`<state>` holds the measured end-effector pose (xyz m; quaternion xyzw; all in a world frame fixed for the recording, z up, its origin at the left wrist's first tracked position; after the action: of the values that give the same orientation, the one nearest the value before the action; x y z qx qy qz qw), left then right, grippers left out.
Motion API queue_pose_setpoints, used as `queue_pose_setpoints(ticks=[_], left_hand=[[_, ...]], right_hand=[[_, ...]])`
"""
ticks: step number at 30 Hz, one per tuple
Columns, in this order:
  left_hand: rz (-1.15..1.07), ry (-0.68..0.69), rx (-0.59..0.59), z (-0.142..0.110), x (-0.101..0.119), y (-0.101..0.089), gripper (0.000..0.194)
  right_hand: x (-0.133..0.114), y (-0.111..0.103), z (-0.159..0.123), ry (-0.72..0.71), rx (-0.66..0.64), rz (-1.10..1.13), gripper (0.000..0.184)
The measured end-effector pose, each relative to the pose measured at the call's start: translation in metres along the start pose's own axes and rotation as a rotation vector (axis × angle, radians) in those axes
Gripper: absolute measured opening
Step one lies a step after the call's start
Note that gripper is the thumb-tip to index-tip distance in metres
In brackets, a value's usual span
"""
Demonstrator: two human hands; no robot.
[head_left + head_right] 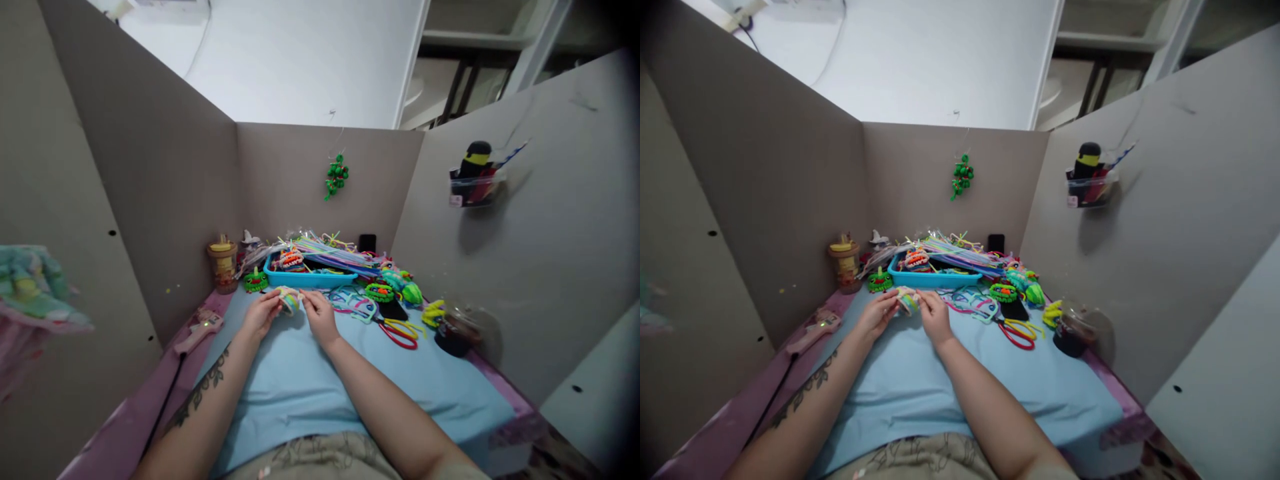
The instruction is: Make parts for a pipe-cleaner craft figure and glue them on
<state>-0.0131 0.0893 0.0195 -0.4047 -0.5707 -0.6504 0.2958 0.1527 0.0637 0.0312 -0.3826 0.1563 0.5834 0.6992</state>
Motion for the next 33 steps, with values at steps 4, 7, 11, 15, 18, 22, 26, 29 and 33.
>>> queue_pose_setpoints(ticks=[4, 7, 11, 15, 18, 22, 26, 29, 33], left_hand=[[0.051, 0.065, -0.042, -0.003, -0.003, 0.005, 0.026], [0.071, 0.085, -0.051, -0.003, -0.006, 0.008, 0.027], [0.117, 0.107, -0.095, -0.007, -0.006, 0.015, 0.028], [0.164, 0.1, -0.16, -0.012, -0.003, 0.021, 0.033], [0.141, 0.053, -0.211, -0.013, -0.001, 0.021, 0.039], [0.089, 0.022, -0.221, -0.012, 0.002, 0.018, 0.031], [0.027, 0.034, -0.16, -0.013, 0.004, 0.017, 0.022], [-0.004, 0.023, -0.156, -0.015, 0.003, 0.02, 0.026], [-0.035, 0.012, -0.171, -0.016, 0.003, 0.022, 0.034]], right_hand=[[0.003, 0.008, -0.001, 0.025, -0.025, -0.046, 0.019], [0.01, 0.014, -0.002, 0.065, -0.05, -0.068, 0.015], [0.019, 0.02, -0.004, 0.068, -0.081, -0.053, 0.015], [0.018, 0.02, -0.005, 0.037, -0.118, -0.085, 0.015], [0.013, 0.018, -0.006, 0.012, -0.118, -0.119, 0.013], [0.006, 0.014, -0.006, -0.006, -0.09, -0.121, 0.013], [0.004, 0.012, -0.006, -0.002, -0.036, -0.125, 0.011], [0.004, 0.011, -0.006, 0.011, -0.005, -0.143, 0.011], [0.005, 0.01, -0.005, 0.037, 0.013, -0.152, 0.009]])
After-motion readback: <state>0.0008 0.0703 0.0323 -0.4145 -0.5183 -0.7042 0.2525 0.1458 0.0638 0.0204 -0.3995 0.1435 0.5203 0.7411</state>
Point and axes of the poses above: each hand's wrist, its own z-axis towards the middle knuckle, its own y-axis out of the palm, x = y × z, the point moved 2 cm from there along z, towards the middle knuckle, and after that the axes turned 14 degrees about -x, right-handed, at the moved point
